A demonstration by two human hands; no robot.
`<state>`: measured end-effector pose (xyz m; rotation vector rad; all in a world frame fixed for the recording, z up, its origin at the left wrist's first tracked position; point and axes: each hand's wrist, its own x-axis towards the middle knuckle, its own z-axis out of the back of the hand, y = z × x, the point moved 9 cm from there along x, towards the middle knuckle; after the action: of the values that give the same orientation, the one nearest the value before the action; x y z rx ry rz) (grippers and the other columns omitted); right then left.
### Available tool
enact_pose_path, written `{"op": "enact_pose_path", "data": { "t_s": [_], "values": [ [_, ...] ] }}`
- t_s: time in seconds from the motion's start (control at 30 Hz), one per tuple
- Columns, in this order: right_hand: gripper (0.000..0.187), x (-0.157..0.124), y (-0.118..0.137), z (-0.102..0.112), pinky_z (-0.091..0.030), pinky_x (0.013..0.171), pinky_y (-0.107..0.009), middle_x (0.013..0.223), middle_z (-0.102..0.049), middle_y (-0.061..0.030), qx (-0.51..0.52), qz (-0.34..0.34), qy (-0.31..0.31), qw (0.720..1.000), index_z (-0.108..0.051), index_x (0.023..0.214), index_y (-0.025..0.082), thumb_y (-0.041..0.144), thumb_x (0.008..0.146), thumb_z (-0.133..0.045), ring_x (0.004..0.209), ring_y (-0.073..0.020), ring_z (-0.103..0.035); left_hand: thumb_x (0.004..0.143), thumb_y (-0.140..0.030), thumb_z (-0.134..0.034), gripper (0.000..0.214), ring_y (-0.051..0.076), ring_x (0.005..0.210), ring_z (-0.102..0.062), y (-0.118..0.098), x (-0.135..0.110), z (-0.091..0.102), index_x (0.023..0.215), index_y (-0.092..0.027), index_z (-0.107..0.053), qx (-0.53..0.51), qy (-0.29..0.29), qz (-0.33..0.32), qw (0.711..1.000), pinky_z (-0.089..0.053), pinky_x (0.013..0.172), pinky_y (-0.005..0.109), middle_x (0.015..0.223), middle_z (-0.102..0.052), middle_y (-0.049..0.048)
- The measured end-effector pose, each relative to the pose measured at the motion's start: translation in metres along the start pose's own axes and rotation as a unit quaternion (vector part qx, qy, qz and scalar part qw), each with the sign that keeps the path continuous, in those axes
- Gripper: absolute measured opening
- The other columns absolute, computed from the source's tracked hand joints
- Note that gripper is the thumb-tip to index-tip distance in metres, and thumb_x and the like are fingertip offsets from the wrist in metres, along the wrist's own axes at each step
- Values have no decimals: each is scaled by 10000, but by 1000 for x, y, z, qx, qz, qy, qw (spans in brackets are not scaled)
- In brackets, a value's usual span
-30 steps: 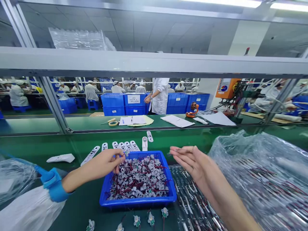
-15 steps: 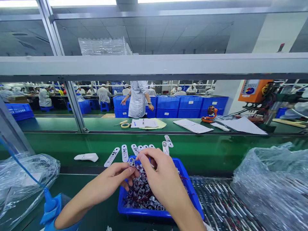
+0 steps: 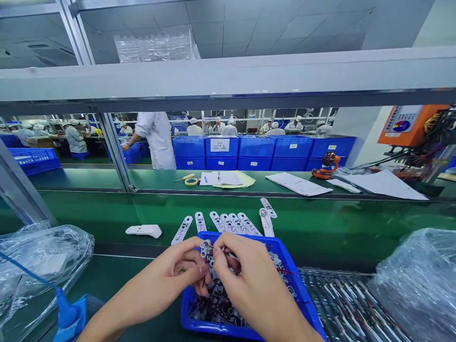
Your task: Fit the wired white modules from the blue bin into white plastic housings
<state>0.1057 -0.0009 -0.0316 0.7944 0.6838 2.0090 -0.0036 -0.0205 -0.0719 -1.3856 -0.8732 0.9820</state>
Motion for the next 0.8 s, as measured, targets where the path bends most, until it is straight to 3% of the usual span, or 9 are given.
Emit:
{"op": "enact_pose_path", "data": {
  "t_s": [0.13,0.23,0.33,0.43,0.6,0.73,0.8],
  "values": [
    [289,1,-3,-2,-362,591,-264,694,-594,32,-22,-2,7,1000,-530,737,236,277,992,-401,627,-147,-520,956,-237,-553,233,154,788,-666,2,-3,2,1185,-196,-564,14,0,13,1000,-544,806,322,838,-619,-19],
    [287,1,-4,-4,-363,603,-272,697,-591,27,-41,-2,9,999,-506,730,233,257,993,-392,632,-153,-519,977,-298,-542,288,179,845,-671,-1,-4,3,1252,-224,-585,80,-7,7,997,-551,825,335,853,-634,-6],
    [300,0,-4,-6,-359,595,-276,704,-584,18,-41,0,21,999,-497,740,236,275,1013,-379,637,-163,-517,971,-413,-573,317,219,1044,-649,-4,-5,14,1259,-294,-631,177,-66,6,982,-524,940,358,1088,-679,32],
    [319,0,-5,-9,-360,598,-276,710,-572,18,-26,-3,33,999,-478,748,240,305,1035,-357,649,-169,-509,940,-482,-611,316,238,1157,-611,-9,-5,21,1185,-302,-700,185,-111,9,976,-498,1011,342,1280,-652,29],
    [358,-3,-2,-10,-353,611,-286,725,-536,24,-13,3,49,999,-445,765,246,362,1071,-299,662,-171,-477,930,-384,-644,235,193,1062,-661,-25,-4,21,1124,-285,-729,133,-113,-46,984,-537,948,276,1151,-716,2],
    [264,-7,-3,-7,-420,705,-304,910,-582,-4,12,-23,41,999,-535,1057,286,480,1060,-357,795,-197,-539,887,-367,-702,184,187,1033,-674,-28,-6,22,1042,-277,-746,143,-116,-57,981,-544,914,254,1096,-724,-14],
    [242,-8,0,-6,-435,710,-309,982,-570,-19,9,-18,30,999,-527,1114,297,499,1038,-418,826,-208,-541,861,-319,-724,142,185,973,-689,-29,-7,20,987,-263,-757,151,-116,-60,980,-549,870,243,1031,-737,-18]
  ]
}}
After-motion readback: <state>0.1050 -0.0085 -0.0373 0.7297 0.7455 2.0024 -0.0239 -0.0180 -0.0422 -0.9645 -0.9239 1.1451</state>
